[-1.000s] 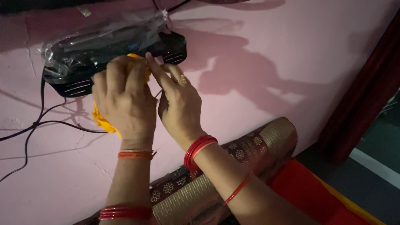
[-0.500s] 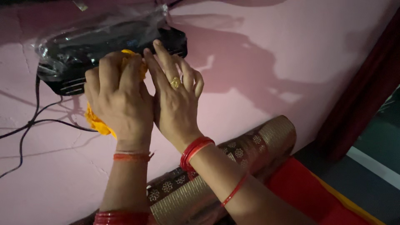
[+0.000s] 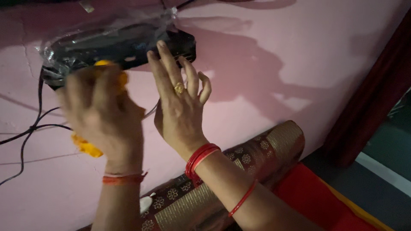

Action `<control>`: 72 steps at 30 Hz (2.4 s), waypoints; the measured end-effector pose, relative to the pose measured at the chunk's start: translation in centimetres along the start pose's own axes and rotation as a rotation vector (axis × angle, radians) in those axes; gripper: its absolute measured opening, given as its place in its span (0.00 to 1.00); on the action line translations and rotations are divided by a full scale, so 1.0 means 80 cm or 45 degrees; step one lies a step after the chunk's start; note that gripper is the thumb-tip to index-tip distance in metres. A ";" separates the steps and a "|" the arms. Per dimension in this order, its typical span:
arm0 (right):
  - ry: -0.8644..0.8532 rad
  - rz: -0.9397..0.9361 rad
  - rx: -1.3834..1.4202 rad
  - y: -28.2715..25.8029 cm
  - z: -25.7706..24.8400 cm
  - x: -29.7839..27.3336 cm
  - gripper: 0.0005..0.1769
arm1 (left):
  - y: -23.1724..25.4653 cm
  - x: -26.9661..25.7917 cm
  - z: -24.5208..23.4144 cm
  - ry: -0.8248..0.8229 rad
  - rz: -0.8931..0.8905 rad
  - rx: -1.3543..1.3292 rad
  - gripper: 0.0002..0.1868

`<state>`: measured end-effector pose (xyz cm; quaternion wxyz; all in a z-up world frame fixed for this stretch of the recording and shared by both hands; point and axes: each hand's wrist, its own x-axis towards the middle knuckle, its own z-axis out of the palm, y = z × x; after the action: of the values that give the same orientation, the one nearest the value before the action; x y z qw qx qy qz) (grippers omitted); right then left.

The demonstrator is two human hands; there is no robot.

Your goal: The person cleans a wall-mounted electronic device and its shelf by hand using a yellow cloth, wiping the surfaces and moving the cloth around the cables.

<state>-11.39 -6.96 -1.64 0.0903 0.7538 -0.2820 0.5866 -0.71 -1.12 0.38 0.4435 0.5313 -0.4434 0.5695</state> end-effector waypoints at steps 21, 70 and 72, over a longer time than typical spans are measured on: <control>-0.011 -0.036 0.123 -0.012 0.003 0.003 0.45 | 0.035 0.019 -0.002 -0.094 -0.018 -0.048 0.08; 0.101 1.451 1.931 0.068 0.020 0.050 0.22 | 0.069 0.010 0.042 -0.280 0.237 -0.350 0.18; 0.072 1.417 1.928 0.069 0.017 0.051 0.21 | 0.069 0.008 0.039 -0.282 0.232 -0.322 0.17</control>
<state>-12.59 -13.47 0.68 -0.7106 0.3543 -0.1429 0.5909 -5.48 -5.37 0.94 0.4016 0.4884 -0.6039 0.4852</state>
